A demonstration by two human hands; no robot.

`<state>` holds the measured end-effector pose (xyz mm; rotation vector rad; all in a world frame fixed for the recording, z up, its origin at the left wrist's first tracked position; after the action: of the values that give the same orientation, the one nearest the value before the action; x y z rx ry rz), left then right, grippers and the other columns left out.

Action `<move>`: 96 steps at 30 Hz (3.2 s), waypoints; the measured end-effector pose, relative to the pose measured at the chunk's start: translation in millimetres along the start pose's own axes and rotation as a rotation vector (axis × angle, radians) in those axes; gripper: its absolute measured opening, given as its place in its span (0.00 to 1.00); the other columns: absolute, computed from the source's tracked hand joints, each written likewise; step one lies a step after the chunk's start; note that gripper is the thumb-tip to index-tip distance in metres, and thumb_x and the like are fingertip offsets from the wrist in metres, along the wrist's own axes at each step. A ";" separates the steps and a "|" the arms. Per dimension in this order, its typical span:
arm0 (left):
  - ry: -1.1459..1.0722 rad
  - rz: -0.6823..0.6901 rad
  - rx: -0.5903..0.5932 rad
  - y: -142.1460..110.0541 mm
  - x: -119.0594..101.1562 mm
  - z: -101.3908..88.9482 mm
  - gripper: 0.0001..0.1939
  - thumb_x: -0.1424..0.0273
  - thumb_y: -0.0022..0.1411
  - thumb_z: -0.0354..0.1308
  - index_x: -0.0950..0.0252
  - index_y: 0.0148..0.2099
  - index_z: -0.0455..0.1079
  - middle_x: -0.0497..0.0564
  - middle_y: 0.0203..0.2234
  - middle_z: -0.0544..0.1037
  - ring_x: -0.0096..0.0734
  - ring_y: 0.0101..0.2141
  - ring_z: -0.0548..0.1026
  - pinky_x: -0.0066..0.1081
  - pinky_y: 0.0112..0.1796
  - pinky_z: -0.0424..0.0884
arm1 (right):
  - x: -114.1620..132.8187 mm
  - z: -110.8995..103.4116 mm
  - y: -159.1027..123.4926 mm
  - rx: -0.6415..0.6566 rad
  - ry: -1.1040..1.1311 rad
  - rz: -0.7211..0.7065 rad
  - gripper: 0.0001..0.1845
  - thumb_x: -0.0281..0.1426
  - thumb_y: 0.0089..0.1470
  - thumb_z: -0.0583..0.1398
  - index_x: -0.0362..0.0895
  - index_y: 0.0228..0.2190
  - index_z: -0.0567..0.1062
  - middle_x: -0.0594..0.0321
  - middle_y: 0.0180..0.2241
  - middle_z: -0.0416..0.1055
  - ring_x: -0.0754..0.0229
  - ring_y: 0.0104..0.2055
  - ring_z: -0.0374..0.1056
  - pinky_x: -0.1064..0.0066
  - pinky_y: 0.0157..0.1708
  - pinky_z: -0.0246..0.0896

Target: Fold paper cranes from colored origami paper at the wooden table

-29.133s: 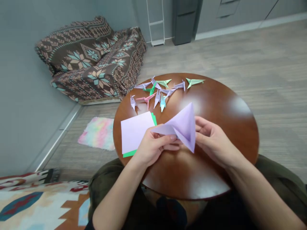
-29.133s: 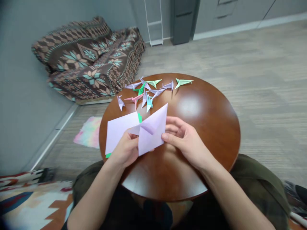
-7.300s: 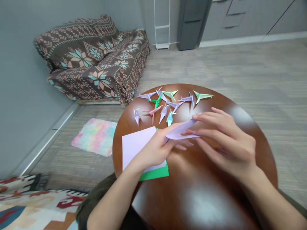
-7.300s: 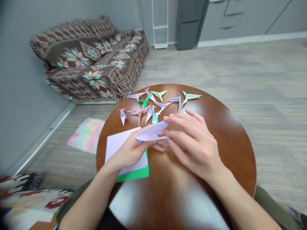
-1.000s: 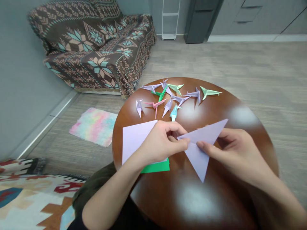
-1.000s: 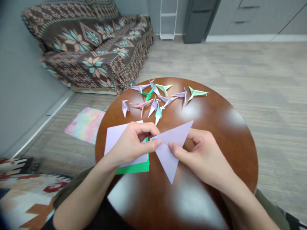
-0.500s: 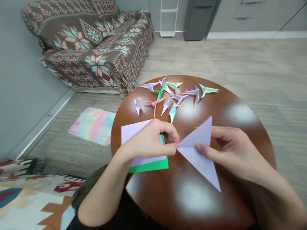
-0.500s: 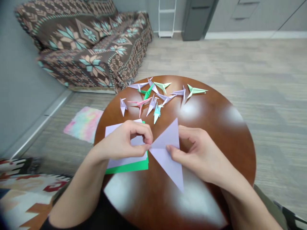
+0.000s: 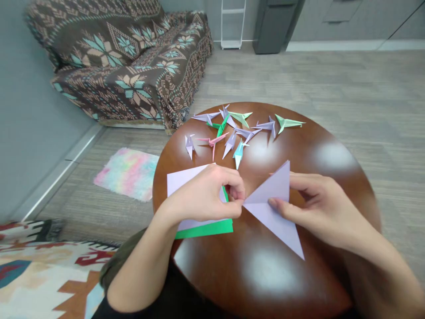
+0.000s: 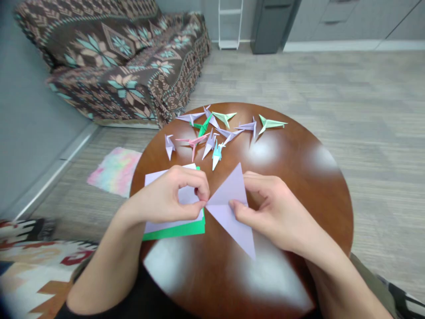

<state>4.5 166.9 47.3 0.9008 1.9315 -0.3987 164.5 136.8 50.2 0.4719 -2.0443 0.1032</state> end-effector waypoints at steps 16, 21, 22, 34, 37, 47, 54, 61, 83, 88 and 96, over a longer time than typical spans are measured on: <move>-0.027 0.030 -0.083 5.4 -12.6 15.8 0.04 0.76 0.60 0.61 0.64 0.32 0.72 0.47 0.29 0.75 0.28 0.31 0.72 0.28 0.33 0.67 | 4.4 1.0 -3.8 -0.068 0.033 -0.070 0.10 0.28 0.58 0.69 0.55 0.38 0.86 0.66 0.33 0.83 0.53 0.40 0.79 0.67 0.40 0.72; 0.023 0.035 -0.079 7.3 -16.9 18.3 0.12 0.76 0.58 0.60 0.64 0.25 0.62 0.45 0.25 0.69 0.26 0.28 0.67 0.30 0.31 0.63 | 10.9 6.9 -2.0 -0.029 0.025 -0.091 0.12 0.26 0.58 0.68 0.56 0.39 0.86 0.68 0.33 0.82 0.55 0.40 0.78 0.68 0.40 0.71; 0.031 0.047 -0.080 7.8 -17.7 18.1 0.12 0.77 0.57 0.61 0.64 0.25 0.63 0.45 0.24 0.69 0.26 0.28 0.67 0.30 0.31 0.62 | 12.3 7.6 -1.5 -0.031 0.012 -0.094 0.12 0.26 0.57 0.67 0.55 0.39 0.86 0.68 0.33 0.82 0.56 0.38 0.77 0.69 0.38 0.71; 0.120 0.057 -0.075 7.6 -9.1 13.4 0.06 0.78 0.57 0.62 0.67 0.28 0.70 0.45 0.25 0.72 0.25 0.28 0.68 0.29 0.31 0.60 | 5.0 15.0 3.0 0.112 -0.080 -0.014 0.06 0.24 0.57 0.63 0.46 0.30 0.78 0.66 0.28 0.75 0.59 0.32 0.70 0.68 0.33 0.61; 0.126 0.047 -0.077 7.4 -4.1 10.0 0.07 0.78 0.57 0.62 0.67 0.27 0.70 0.45 0.25 0.73 0.25 0.28 0.68 0.30 0.32 0.60 | 1.9 13.5 3.7 0.144 -0.090 0.010 0.07 0.25 0.57 0.62 0.45 0.28 0.74 0.66 0.29 0.75 0.59 0.32 0.70 0.67 0.34 0.61; -0.060 0.003 -0.160 6.2 5.6 -2.1 0.12 0.79 0.57 0.61 0.65 0.25 0.63 0.42 0.23 0.64 0.24 0.27 0.63 0.29 0.29 0.57 | -5.7 -18.4 3.1 -0.194 -0.004 0.021 0.03 0.29 0.60 0.65 0.46 0.32 0.77 0.62 0.34 0.79 0.56 0.38 0.73 0.66 0.39 0.64; -0.031 -0.038 -0.172 8.8 -3.4 10.2 0.11 0.78 0.57 0.63 0.65 0.25 0.66 0.43 0.23 0.67 0.24 0.27 0.65 0.29 0.31 0.60 | -0.8 3.9 0.8 0.008 0.026 0.013 0.08 0.31 0.65 0.62 0.45 0.31 0.77 0.61 0.33 0.77 0.57 0.35 0.70 0.65 0.37 0.63; -0.280 -0.036 -0.399 5.7 1.9 1.9 0.06 0.69 0.63 0.68 0.66 0.34 0.79 0.48 0.28 0.77 0.27 0.30 0.71 0.29 0.32 0.65 | 2.2 17.6 0.1 0.135 -0.013 0.023 0.10 0.29 0.64 0.61 0.45 0.29 0.76 0.62 0.31 0.74 0.59 0.33 0.68 0.65 0.35 0.60; -0.285 -0.068 -0.424 4.1 3.0 -0.9 0.06 0.70 0.64 0.69 0.65 0.33 0.84 0.52 0.29 0.83 0.30 0.30 0.77 0.28 0.32 0.70 | -0.4 19.7 -0.6 0.147 0.005 0.085 0.09 0.28 0.62 0.62 0.46 0.27 0.75 0.64 0.30 0.75 0.59 0.33 0.70 0.66 0.35 0.63; -0.287 -0.051 -0.421 4.7 1.9 -0.8 0.06 0.71 0.64 0.68 0.65 0.34 0.84 0.52 0.29 0.83 0.29 0.31 0.77 0.28 0.33 0.70 | -0.6 19.4 -0.7 0.145 0.003 0.083 0.09 0.28 0.61 0.63 0.46 0.27 0.75 0.64 0.30 0.76 0.59 0.33 0.71 0.67 0.35 0.64; -0.316 -0.041 -0.448 4.5 2.0 -1.9 0.06 0.71 0.61 0.70 0.65 0.31 0.83 0.51 0.27 0.82 0.28 0.29 0.75 0.28 0.30 0.68 | -1.9 20.0 -0.6 0.152 0.003 0.090 0.09 0.29 0.62 0.62 0.46 0.28 0.76 0.64 0.30 0.76 0.58 0.33 0.71 0.67 0.35 0.63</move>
<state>6.0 172.0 47.0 0.4735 1.6536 -0.1120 149.0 131.5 38.4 0.4723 -2.0633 0.3152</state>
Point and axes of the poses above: each hand's wrist, its own y-axis towards the middle knuckle, its own z-axis out of the palm, x = y × z, the point moved 8 cm from there along y, towards the middle knuckle
